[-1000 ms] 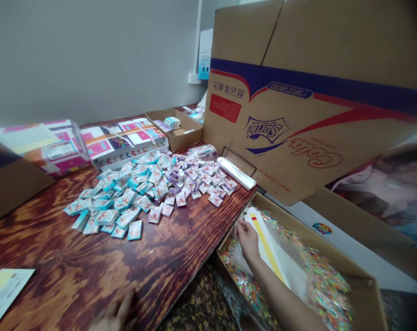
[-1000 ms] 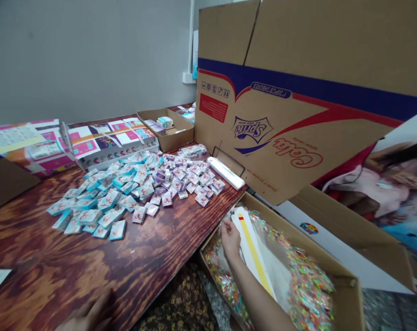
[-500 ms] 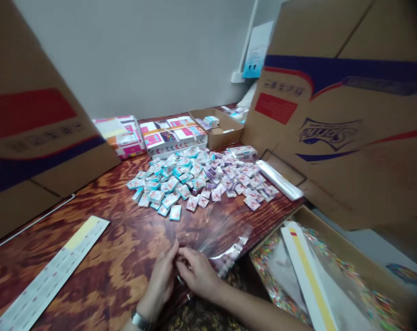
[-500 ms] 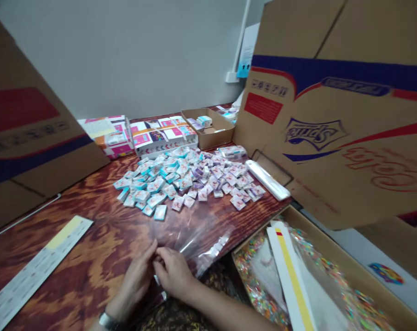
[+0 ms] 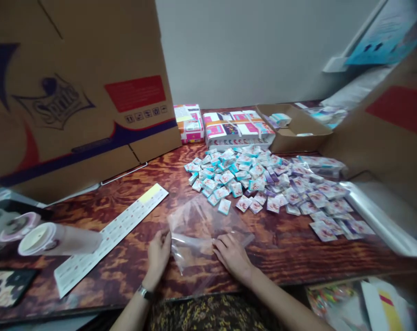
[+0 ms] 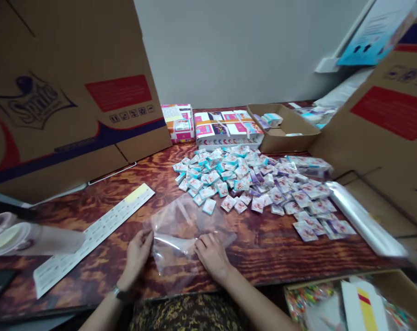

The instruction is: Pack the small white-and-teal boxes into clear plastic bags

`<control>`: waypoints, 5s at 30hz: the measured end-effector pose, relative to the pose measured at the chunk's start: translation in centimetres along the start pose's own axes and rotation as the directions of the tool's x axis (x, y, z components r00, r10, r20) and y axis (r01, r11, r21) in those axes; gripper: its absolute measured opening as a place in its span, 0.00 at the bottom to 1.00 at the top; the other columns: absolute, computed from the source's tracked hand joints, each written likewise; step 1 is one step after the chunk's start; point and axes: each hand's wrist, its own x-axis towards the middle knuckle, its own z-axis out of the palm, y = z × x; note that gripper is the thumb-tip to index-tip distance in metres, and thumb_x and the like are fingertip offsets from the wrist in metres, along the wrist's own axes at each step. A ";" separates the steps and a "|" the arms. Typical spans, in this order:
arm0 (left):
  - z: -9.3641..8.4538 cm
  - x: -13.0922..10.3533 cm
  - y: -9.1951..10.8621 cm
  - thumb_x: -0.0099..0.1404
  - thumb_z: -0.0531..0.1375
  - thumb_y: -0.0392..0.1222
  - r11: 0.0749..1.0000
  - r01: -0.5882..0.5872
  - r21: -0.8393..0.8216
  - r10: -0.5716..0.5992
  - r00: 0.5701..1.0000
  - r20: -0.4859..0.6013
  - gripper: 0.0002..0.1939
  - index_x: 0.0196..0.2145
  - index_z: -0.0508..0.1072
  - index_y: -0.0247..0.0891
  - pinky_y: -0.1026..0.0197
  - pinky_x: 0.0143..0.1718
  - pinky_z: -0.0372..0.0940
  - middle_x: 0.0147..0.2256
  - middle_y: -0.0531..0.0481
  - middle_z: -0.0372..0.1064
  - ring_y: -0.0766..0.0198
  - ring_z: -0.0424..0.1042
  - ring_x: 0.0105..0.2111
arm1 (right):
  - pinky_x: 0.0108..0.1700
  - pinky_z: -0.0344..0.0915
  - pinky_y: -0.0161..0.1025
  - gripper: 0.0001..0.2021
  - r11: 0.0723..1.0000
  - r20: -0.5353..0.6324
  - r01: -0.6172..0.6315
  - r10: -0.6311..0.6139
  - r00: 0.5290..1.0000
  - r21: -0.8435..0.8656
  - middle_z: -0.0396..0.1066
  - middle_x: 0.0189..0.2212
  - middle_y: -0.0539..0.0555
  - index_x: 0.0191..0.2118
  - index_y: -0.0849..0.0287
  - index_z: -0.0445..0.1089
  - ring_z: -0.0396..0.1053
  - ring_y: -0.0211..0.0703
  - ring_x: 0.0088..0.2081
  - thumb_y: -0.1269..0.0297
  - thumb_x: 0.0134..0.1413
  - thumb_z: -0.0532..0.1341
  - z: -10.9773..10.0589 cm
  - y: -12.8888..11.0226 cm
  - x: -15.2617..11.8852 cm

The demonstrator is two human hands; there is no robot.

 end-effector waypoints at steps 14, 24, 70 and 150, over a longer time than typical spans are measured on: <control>2.8 -5.1 0.1 0.59 0.54 0.58 0.330 -0.677 0.658 0.529 0.710 0.465 0.39 0.59 0.54 0.29 0.38 0.54 0.51 0.59 0.32 0.50 0.39 0.48 0.59 | 0.43 0.65 0.41 0.08 0.991 -0.010 0.123 -0.123 0.992 0.045 0.69 0.40 0.58 0.41 0.60 0.69 0.65 0.45 0.39 0.64 0.57 0.57 0.2 -0.5 0.6; 1.7 -4.0 -0.3 0.59 0.54 0.60 0.401 -0.704 0.587 0.473 0.707 0.525 0.43 0.63 0.41 0.38 0.38 0.56 0.44 0.61 0.37 0.47 0.42 0.45 0.60 | 0.39 0.64 0.44 0.22 0.978 0.073 0.130 -0.120 0.990 -0.160 0.67 0.36 0.57 0.55 0.55 0.62 0.64 0.48 0.37 0.63 0.54 0.59 -0.3 -0.4 1.4; -9.2 -3.8 11.9 0.63 0.53 0.40 0.670 -0.591 0.450 0.742 0.533 -0.407 0.22 0.55 0.59 0.37 0.45 0.57 0.52 0.57 0.42 0.55 0.52 0.56 0.56 | 0.33 0.68 0.39 0.13 -0.491 0.438 -0.271 0.264 0.859 0.828 0.72 0.33 0.50 0.40 0.54 0.66 0.71 0.39 0.31 0.53 0.53 0.60 -4.9 -8.8 5.7; -3.9 -6.1 5.7 0.63 0.53 0.41 0.581 -0.615 0.533 0.796 0.566 -0.214 0.35 0.62 0.37 0.48 0.34 0.57 0.46 0.64 0.44 0.23 0.40 0.34 0.62 | 0.44 0.65 0.50 0.18 -0.339 0.434 -0.326 0.323 0.841 0.883 0.66 0.51 0.57 0.47 0.53 0.60 0.65 0.47 0.50 0.51 0.61 0.42 -1.0 -6.8 5.2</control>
